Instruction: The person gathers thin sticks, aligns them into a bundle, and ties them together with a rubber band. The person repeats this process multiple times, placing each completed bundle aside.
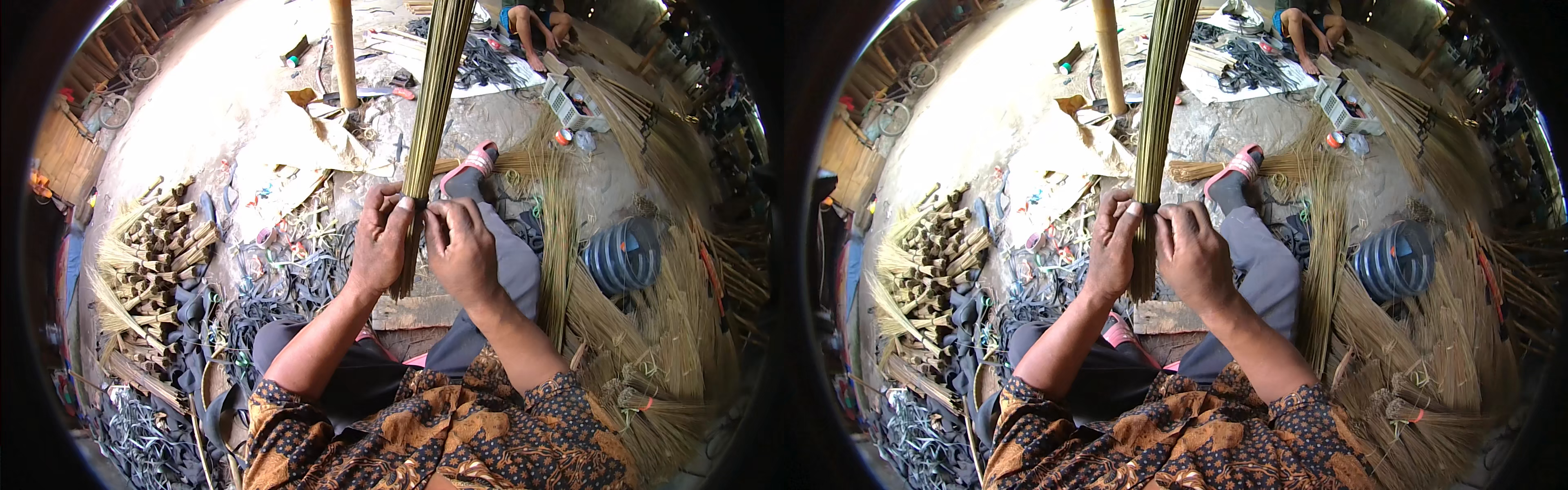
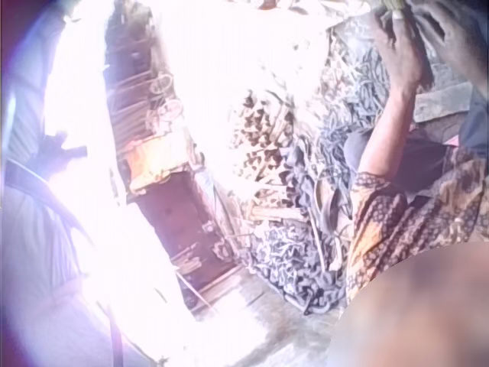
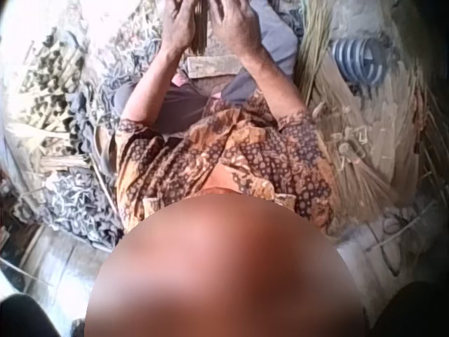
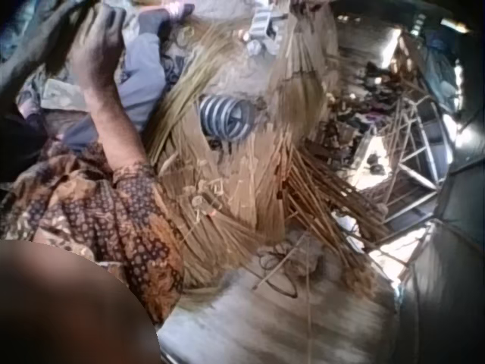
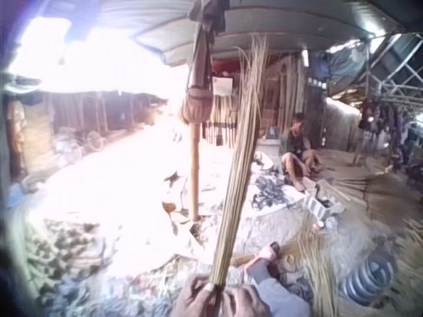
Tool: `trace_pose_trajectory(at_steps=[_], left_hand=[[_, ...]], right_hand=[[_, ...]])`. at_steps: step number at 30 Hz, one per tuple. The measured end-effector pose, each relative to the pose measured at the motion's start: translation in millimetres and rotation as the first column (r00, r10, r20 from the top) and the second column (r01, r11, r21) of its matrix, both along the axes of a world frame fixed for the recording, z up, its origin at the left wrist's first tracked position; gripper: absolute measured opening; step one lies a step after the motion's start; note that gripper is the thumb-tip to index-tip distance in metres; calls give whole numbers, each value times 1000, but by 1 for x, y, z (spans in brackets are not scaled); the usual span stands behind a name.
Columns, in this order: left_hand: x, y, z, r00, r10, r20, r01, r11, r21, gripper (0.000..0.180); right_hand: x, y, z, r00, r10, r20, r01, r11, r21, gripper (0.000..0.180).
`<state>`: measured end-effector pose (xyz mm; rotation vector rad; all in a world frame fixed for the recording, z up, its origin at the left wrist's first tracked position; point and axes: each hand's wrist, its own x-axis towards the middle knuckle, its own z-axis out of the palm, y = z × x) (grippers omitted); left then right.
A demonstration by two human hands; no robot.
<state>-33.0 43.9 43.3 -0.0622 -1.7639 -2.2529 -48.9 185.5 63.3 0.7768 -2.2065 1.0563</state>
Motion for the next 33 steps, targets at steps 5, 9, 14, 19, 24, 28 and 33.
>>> trace_pose_trajectory(at_steps=[5, 9, 14, 19, 24, 28, 33], left_hand=[[0, 4, -3, 999, -12, -34, 15, 997, 78, 24], [-2, 4, -4, 999, 27, -17, -26, 998, 58, 25], [-2, 6, 9, 991, 106, -80, -94, 985, 145, 31], [-11, -4, 44, 998, -66, -14, 67, 995, 67, 58], [-28, -18, 69, 972, -229, 55, 208, 944, 257, 33], [-22, -12, 59, 768, -617, -173, 611, 625, 486, 28], [-15, 13, 52, 752, -608, -255, 656, 651, 382, 30]], right_hand=[[-5, 1, -2, 1000, -17, 2, 16, 991, 132, 22], [-8, 2, -7, 985, 95, 142, -94, 995, -14, 25], [2, -2, -21, 958, 195, 210, -128, 947, -296, 38], [22, 4, -29, 719, 448, 531, -254, 881, -399, 46], [40, 21, -32, 472, 471, 745, -325, 879, -350, 29], [47, 44, -39, -289, 840, 459, -252, 396, -883, 18], [40, 75, -65, -486, 808, 332, -178, 281, -943, 26]])
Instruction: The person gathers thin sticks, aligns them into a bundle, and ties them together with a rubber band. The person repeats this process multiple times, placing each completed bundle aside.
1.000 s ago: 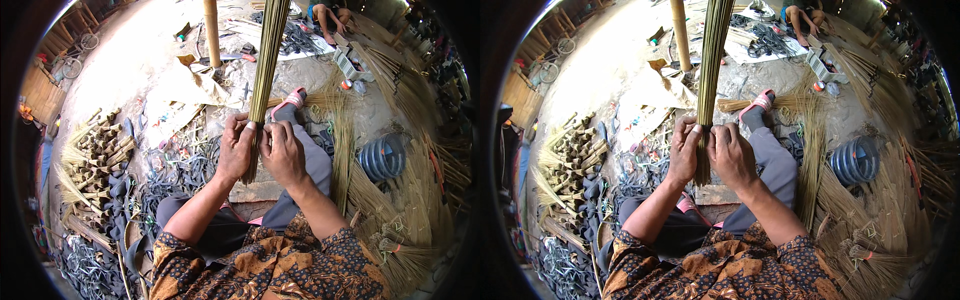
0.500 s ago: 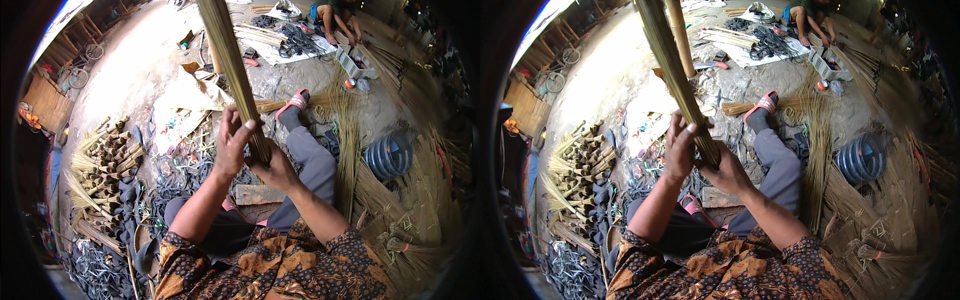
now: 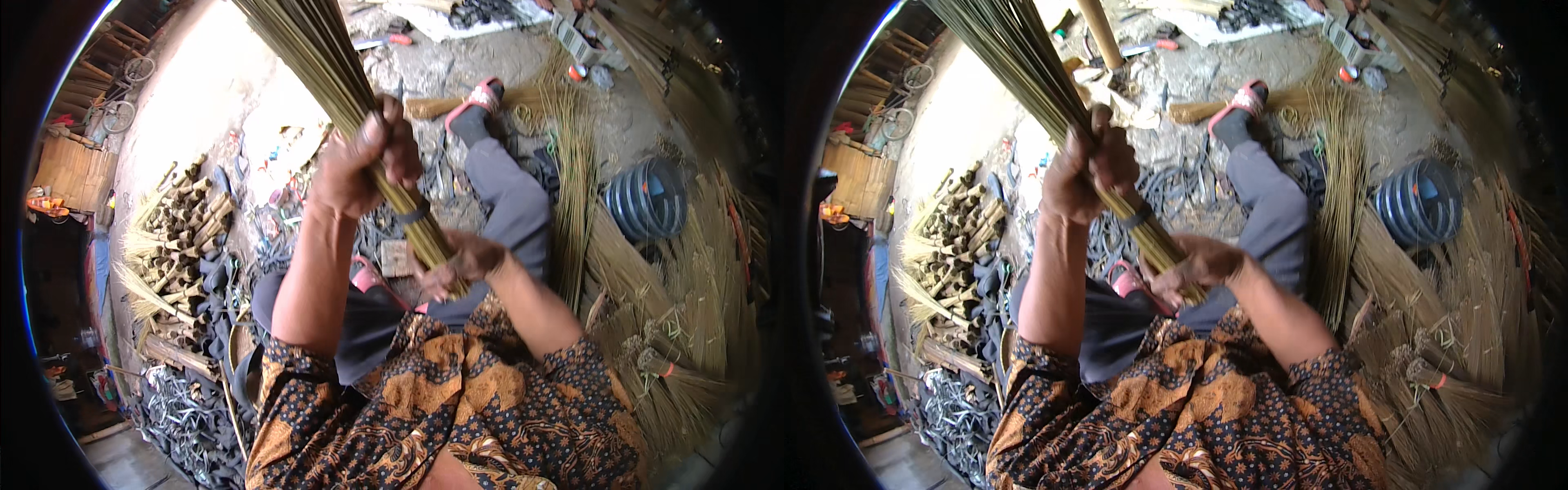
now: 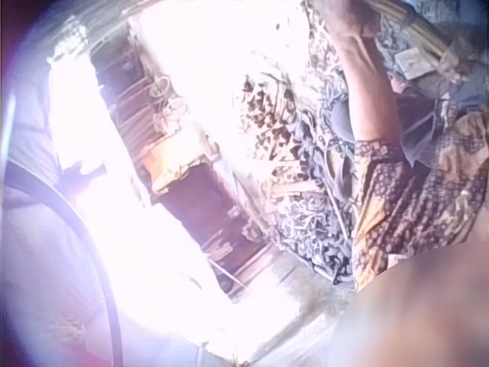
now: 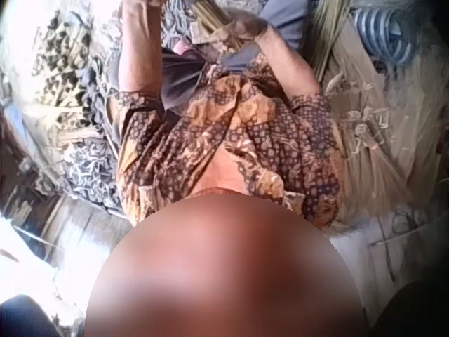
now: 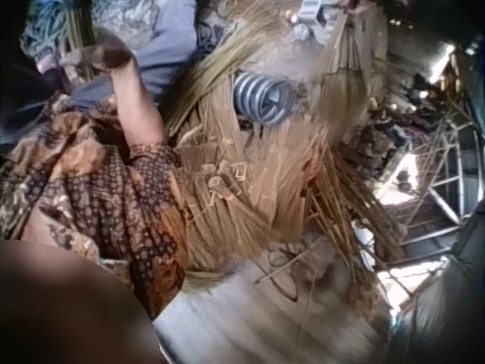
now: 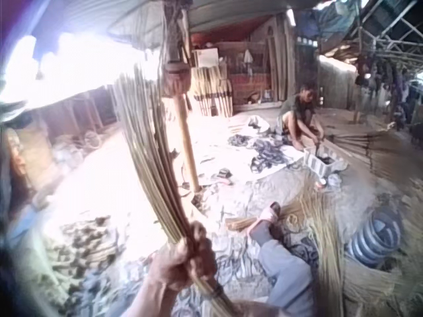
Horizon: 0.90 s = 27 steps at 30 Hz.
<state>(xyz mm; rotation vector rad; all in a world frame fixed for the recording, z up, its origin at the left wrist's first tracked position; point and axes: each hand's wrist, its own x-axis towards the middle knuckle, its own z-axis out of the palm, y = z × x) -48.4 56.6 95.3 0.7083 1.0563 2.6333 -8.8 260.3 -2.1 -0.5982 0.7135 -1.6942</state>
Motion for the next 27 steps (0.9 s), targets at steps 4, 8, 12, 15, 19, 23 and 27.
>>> trace_pose_trajectory(at_steps=[4, 8, 12, 15, 19, 23, 27], left_hand=[[-3, 12, 15, 847, 515, 132, -436, 814, -383, 40], [6, 21, -7, 742, 662, -106, -590, 570, -573, 44], [34, 43, -117, 811, 584, 34, -417, 619, -665, 37], [51, 69, -227, 763, 540, -356, -454, 55, -889, 43], [73, 66, -303, 675, 719, 164, -316, 484, -816, 44], [72, 54, -290, 710, 704, 32, -259, 304, -917, 39], [40, 39, -227, 703, 694, 159, -294, 487, -823, 37]], right_hand=[[-32, 24, -25, 708, -218, -672, 443, 878, 182, 78], [-47, 84, -39, 583, -429, -690, 792, 491, 364, 79], [-36, 139, -66, 542, -498, -677, 839, 363, 404, 53], [-8, 148, -99, 508, -575, -641, 860, 310, 405, 33], [4, 142, -131, 357, -590, -724, 934, 215, 285, 18], [-5, 129, -125, 333, -384, -861, 943, 152, 296, 30], [-3, 86, -106, 245, -164, -956, 930, 320, 183, 78]])
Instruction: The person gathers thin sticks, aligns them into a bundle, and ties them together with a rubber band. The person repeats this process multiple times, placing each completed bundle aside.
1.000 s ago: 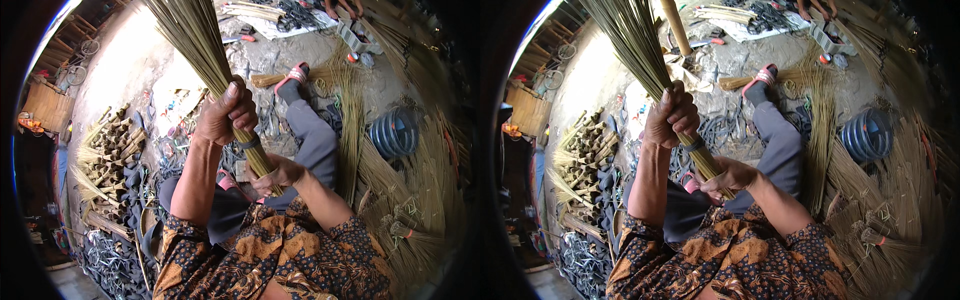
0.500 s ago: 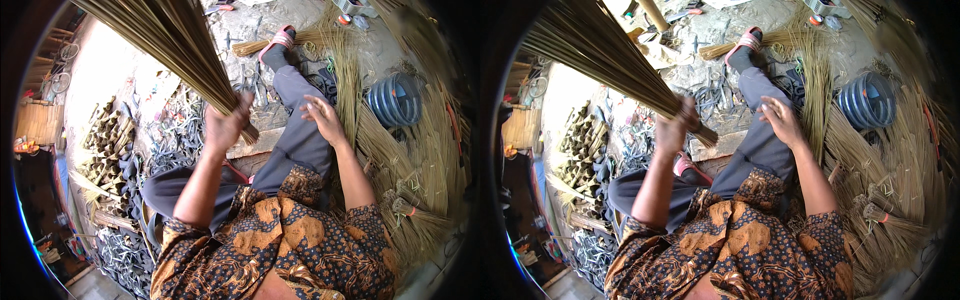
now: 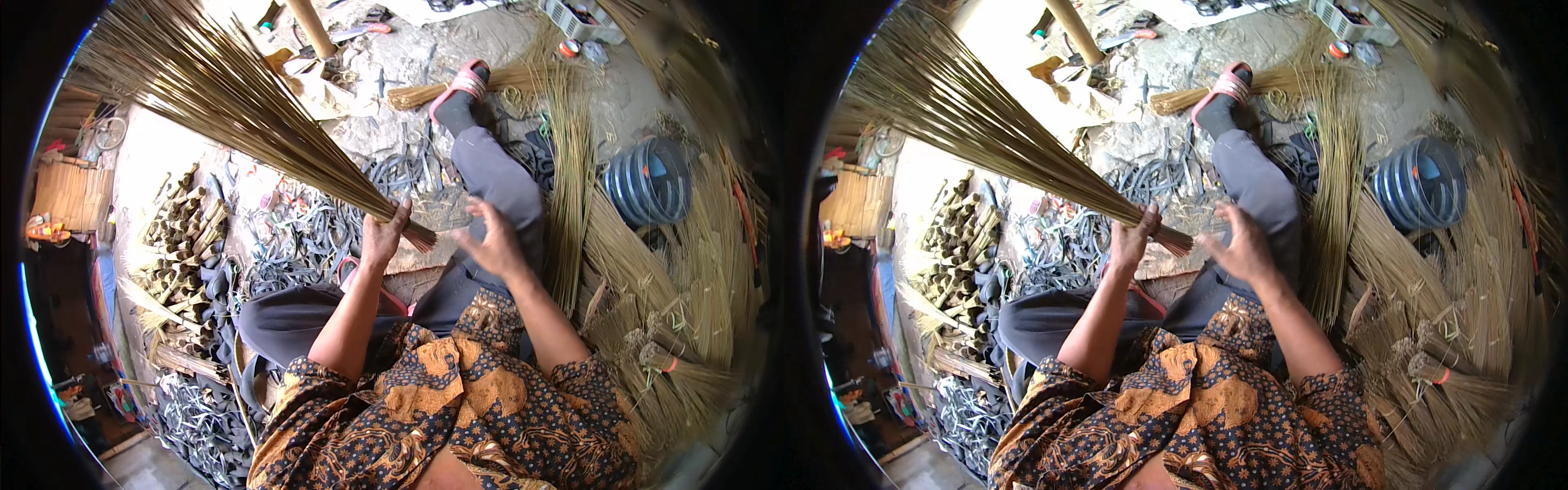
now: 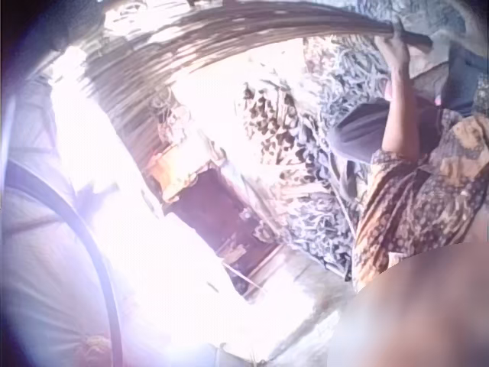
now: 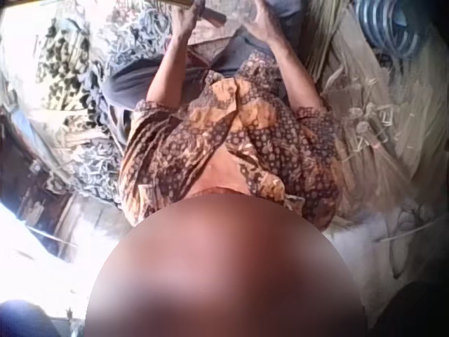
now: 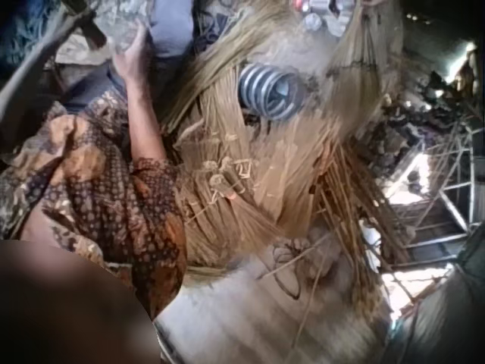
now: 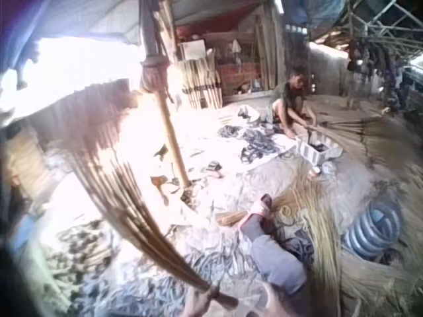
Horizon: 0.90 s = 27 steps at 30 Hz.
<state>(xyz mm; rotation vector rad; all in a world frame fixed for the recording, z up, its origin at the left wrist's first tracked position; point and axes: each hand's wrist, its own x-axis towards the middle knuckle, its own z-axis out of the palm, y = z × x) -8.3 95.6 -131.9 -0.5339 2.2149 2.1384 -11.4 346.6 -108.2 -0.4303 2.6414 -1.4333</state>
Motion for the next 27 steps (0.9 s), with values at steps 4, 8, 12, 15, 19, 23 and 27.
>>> trace_pose_trajectory(at_steps=[4, 8, 12, 15, 19, 23, 27], left_hand=[[-10, -11, 80, 986, -46, -162, 79, 975, 208, 37], [-1, -10, 117, 987, 128, -96, -64, 867, 495, 34], [5, -13, 116, 988, 110, -107, -22, 793, 608, 33], [10, -13, 116, 988, 134, -81, -48, 750, 659, 32], [19, -4, 117, 944, 318, -90, -209, 785, 583, 31], [26, -18, 104, 846, 517, -129, -440, 814, 380, 26], [53, -131, 123, 685, 690, -234, -684, 720, 116, 30]], right_hand=[[8, -61, 17, 987, 134, -90, -112, 968, 224, 86], [4, -90, 42, 967, 177, 183, -192, 979, 73, 42], [7, -96, 61, 768, 520, 374, -496, 852, -168, 36], [7, -92, 65, 540, 656, 527, -379, 749, -544, 31], [-1, -92, 56, 625, 669, 403, -472, 735, -488, 41], [-10, -90, 40, 592, 717, 367, -377, 649, -660, 70], [-19, -55, 20, 716, 476, 511, -154, 822, -549, 71]])
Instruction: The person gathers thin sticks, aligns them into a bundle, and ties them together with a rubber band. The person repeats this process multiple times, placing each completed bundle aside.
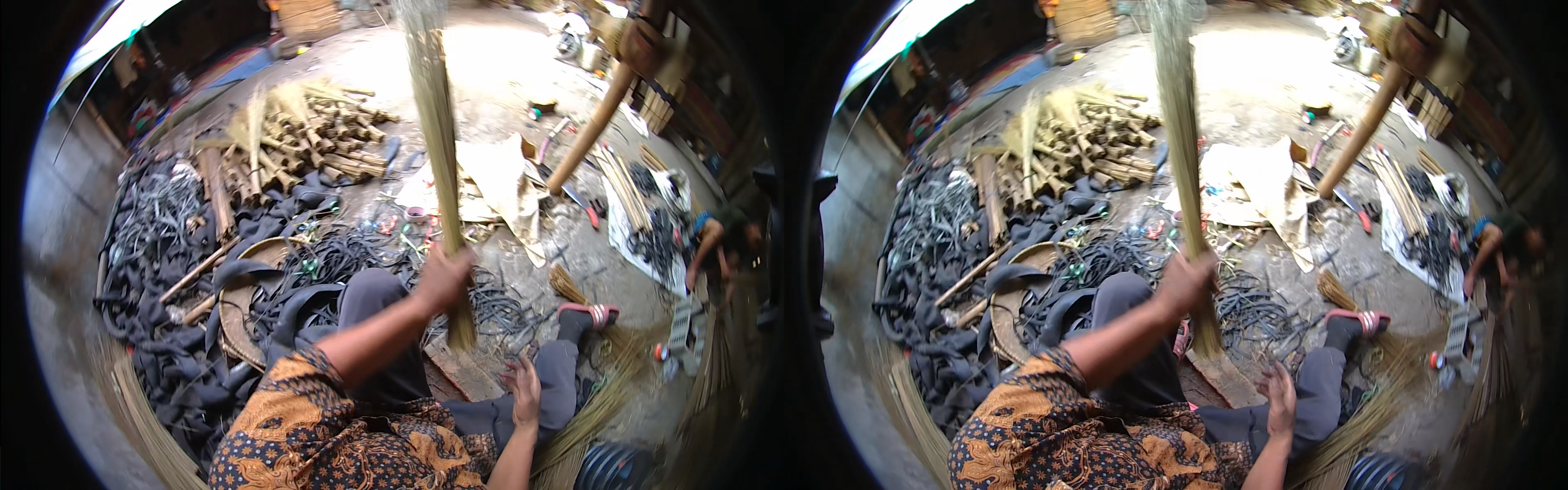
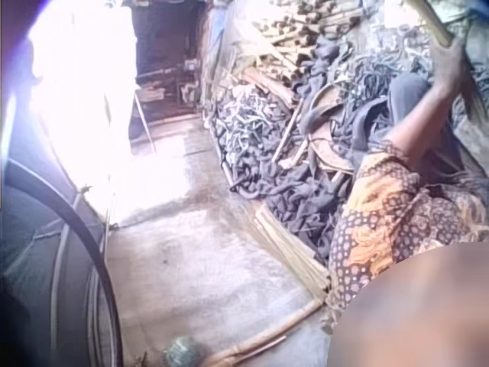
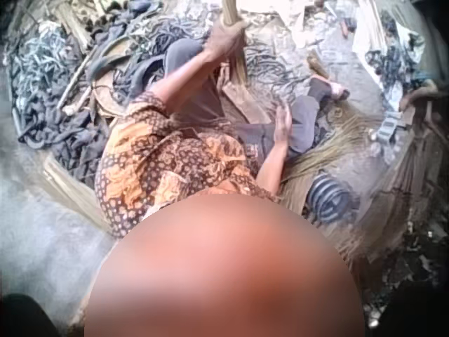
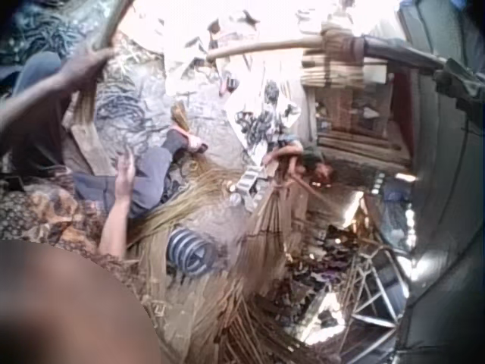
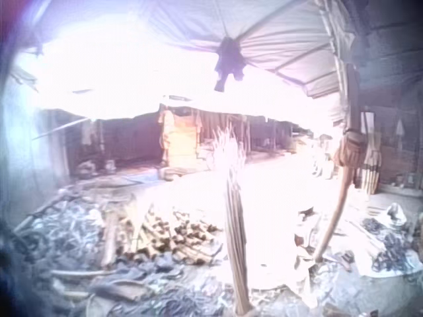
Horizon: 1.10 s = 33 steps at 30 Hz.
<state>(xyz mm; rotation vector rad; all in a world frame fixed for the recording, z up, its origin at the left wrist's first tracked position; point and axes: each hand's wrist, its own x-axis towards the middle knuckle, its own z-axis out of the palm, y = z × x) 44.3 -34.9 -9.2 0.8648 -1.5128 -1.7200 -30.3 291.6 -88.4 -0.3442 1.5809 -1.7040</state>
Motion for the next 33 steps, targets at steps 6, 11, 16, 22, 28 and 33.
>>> trace_pose_trajectory(at_steps=[6, 11, 16, 22, 28, 33], left_hand=[[150, -355, 179, 730, 683, 27, -642, 699, -313, 46], [208, -392, 229, 617, 706, -347, -784, 588, -197, 57], [111, -316, 133, 926, 343, -157, -366, 919, -148, 46], [-48, -214, 36, 899, -403, 172, 391, 915, 98, 50], [-134, -148, -41, 616, -663, 425, 706, 704, 75, 55], [-134, -146, -99, 223, -539, 812, 860, 502, 97, 49]], right_hand=[[10, 73, -34, 981, -180, 75, 165, 971, 173, 62], [19, 71, -36, 950, -303, 67, 294, 947, 127, 60], [12, 59, -9, 965, -185, -184, 232, 932, 279, 47], [14, 135, -5, 772, -558, -305, 623, 760, 187, 40], [65, 260, -44, 458, -711, -533, 844, 160, 512, 64], [113, 320, -71, 318, -830, -459, 834, 14, 552, 63]])
